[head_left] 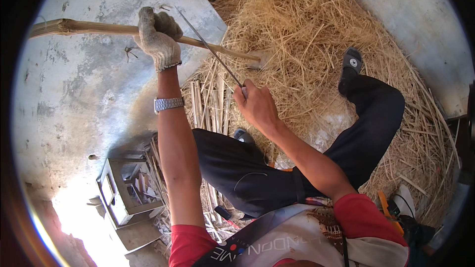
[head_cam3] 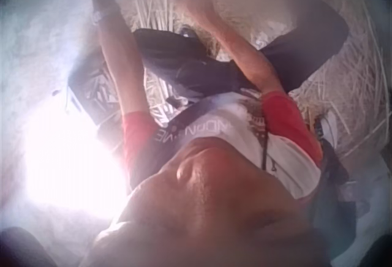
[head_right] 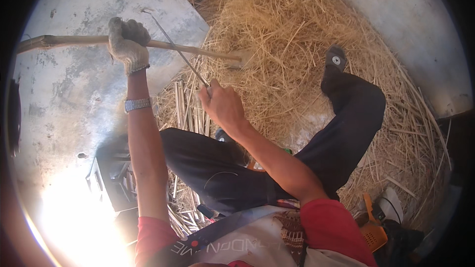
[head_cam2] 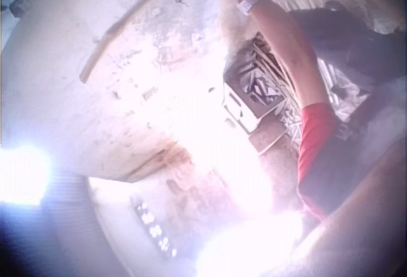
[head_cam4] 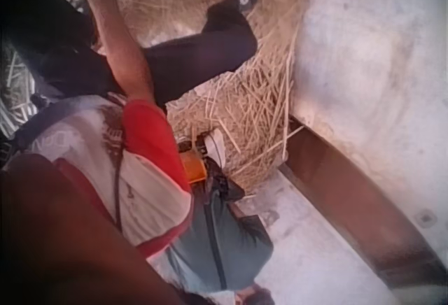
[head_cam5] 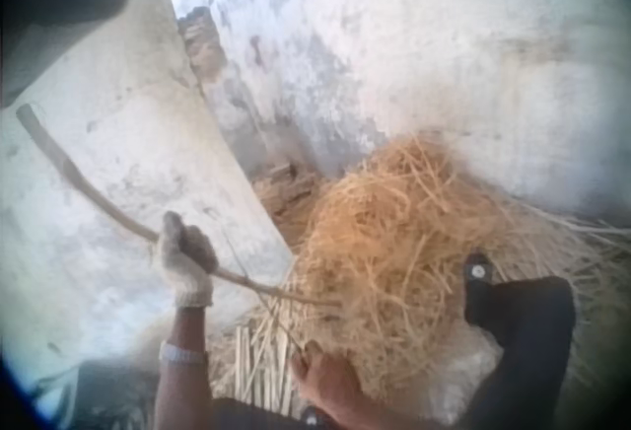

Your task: The person sits on a straw-covered floor and uses a knife to shave a long wooden stick. They hold the stick with a gloved left hand and scrape along its length with the knife in their right hand, creating wood shavings.

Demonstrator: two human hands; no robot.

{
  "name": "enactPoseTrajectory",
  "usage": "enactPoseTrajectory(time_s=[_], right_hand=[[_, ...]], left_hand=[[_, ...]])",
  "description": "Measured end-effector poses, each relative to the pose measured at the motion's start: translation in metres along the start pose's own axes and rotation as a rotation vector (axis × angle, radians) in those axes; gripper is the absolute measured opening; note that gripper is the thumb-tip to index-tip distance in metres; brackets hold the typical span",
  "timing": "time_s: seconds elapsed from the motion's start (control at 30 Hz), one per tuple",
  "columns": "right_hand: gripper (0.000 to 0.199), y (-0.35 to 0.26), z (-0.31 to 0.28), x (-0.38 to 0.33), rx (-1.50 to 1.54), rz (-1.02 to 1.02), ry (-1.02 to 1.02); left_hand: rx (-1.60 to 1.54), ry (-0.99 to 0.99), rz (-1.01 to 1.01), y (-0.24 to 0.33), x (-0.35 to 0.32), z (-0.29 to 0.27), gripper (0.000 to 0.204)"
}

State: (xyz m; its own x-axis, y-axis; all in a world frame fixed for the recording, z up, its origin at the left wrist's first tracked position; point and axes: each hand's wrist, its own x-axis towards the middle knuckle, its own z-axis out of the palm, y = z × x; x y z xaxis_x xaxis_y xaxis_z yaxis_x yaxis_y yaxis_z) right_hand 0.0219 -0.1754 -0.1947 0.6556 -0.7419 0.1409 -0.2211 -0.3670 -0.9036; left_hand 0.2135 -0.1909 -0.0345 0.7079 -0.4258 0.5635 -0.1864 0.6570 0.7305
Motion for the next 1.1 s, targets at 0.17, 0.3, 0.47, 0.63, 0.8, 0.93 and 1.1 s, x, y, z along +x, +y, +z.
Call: enactPoseTrajectory(time_s=[0.17,0.3,0.47,0.63,0.8,0.93,1.1], right_hand=[[0.038,0.020,0.013,0.009,0.099,0.054,0.043],[0.036,-0.008,-0.011,-0.004,0.105,0.076,-0.062],[0.038,0.038,0.017,0.010,0.063,0.182,-0.025],[0.041,0.048,0.008,0.002,0.024,0.223,-0.122],[0.037,0.012,0.003,-0.011,0.201,0.029,-0.015],[0.039,0.013,0.006,-0.017,0.179,0.050,-0.124],[0.049,0.017,0.008,-0.007,0.105,0.110,-0.059]], left_hand=[[0.047,0.024,0.011,-0.002,-0.009,0.021,0.037],[0.017,-0.024,0.020,-0.002,-0.009,0.015,0.040],[0.034,-0.043,0.005,0.000,-0.016,0.021,0.038],[0.022,-0.059,-0.001,-0.002,-0.015,0.006,0.031],[0.005,-0.050,0.023,-0.004,-0.018,0.019,0.030],[0.071,0.077,0.046,0.001,-0.021,0.021,0.033],[0.053,0.152,0.082,-0.001,-0.019,0.017,0.034]])
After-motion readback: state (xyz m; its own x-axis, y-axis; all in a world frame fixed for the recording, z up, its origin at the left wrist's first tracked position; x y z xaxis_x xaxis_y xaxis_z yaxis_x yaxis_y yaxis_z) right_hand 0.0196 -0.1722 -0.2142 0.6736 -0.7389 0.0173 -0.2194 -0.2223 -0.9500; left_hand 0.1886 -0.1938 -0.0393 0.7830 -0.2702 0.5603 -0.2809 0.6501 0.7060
